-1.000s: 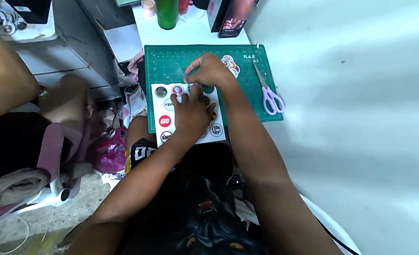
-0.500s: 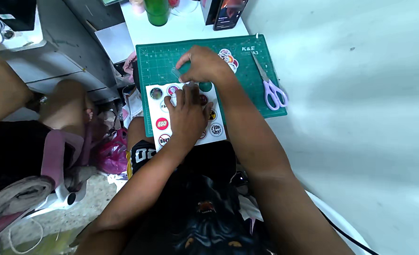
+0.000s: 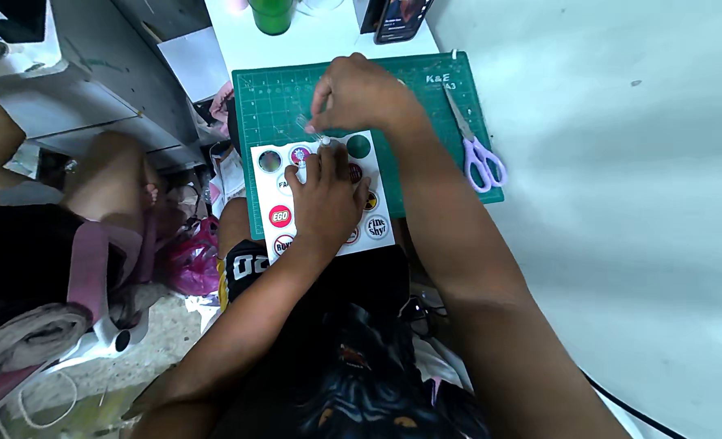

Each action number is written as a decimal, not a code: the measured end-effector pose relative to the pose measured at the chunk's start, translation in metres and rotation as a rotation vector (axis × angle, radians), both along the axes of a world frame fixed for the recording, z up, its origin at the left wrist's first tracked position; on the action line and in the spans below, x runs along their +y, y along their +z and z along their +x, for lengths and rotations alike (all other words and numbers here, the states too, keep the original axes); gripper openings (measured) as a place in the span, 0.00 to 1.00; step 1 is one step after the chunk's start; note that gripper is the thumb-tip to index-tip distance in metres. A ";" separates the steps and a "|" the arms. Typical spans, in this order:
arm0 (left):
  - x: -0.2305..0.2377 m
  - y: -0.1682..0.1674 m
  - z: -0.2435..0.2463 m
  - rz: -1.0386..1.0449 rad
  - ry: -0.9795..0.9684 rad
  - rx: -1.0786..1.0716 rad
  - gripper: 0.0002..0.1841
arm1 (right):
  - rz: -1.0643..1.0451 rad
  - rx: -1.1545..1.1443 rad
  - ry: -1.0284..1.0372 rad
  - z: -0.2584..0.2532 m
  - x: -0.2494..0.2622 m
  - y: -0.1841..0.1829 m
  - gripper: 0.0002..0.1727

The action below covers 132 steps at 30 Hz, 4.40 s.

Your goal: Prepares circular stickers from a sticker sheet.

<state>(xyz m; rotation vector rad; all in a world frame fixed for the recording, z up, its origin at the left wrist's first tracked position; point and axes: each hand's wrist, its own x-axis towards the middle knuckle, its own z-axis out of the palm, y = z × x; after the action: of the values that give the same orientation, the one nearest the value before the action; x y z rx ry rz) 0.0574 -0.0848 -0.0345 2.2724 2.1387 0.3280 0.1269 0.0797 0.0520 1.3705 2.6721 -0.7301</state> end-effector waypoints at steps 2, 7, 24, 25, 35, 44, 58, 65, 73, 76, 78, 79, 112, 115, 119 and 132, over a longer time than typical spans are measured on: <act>0.000 0.000 -0.001 -0.009 0.002 -0.007 0.37 | -0.026 -0.002 0.012 -0.004 0.003 -0.010 0.21; -0.001 -0.003 -0.002 0.001 0.019 -0.029 0.36 | -0.114 0.019 -0.100 -0.007 0.003 -0.018 0.19; 0.001 0.000 -0.003 -0.024 0.011 0.025 0.32 | -0.315 0.355 -0.361 0.011 -0.007 -0.039 0.24; 0.001 0.001 -0.003 -0.020 0.012 0.026 0.32 | -0.320 0.369 -0.368 0.012 -0.007 -0.040 0.22; 0.003 -0.001 -0.004 -0.008 -0.005 0.024 0.32 | -0.215 0.319 -0.078 0.017 0.003 -0.043 0.08; 0.003 0.002 -0.003 -0.020 0.008 0.052 0.32 | -0.055 0.130 0.218 0.022 0.018 -0.035 0.11; 0.003 0.004 -0.002 -0.054 0.018 0.071 0.33 | 0.001 0.205 -0.039 0.043 -0.003 -0.049 0.15; 0.003 0.003 -0.003 -0.039 0.004 0.068 0.34 | 0.002 0.228 -0.311 0.052 -0.029 -0.050 0.16; 0.006 0.009 -0.031 -0.032 -0.158 0.015 0.31 | -0.094 0.243 -0.367 0.048 -0.027 -0.045 0.14; 0.010 0.012 -0.044 0.054 -0.222 -0.047 0.25 | -0.080 0.244 -0.361 0.048 -0.029 -0.047 0.15; 0.017 0.016 -0.056 0.078 -0.250 -0.107 0.23 | -0.058 0.242 -0.362 0.047 -0.029 -0.047 0.15; 0.024 0.017 -0.060 0.095 -0.232 -0.133 0.24 | -0.051 0.238 -0.360 0.047 -0.030 -0.048 0.15; 0.063 0.030 -0.077 -0.119 -0.060 -0.074 0.28 | 0.086 0.251 -0.553 0.050 -0.073 -0.054 0.18; 0.063 0.030 -0.077 -0.119 -0.069 -0.075 0.29 | 0.090 0.239 -0.639 0.045 -0.084 -0.051 0.18; 0.063 0.034 -0.078 -0.125 -0.085 -0.066 0.29 | 0.093 0.231 -0.684 0.044 -0.096 -0.052 0.18; 0.066 0.033 -0.087 -0.207 -0.187 -0.062 0.32 | 0.176 0.240 -0.684 0.044 -0.133 -0.053 0.16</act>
<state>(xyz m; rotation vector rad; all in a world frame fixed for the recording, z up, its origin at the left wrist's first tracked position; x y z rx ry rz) -0.0296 -0.0191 -0.0014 2.2868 1.8185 0.1626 0.1708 -0.0529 -0.0009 2.4352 2.4497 -0.7418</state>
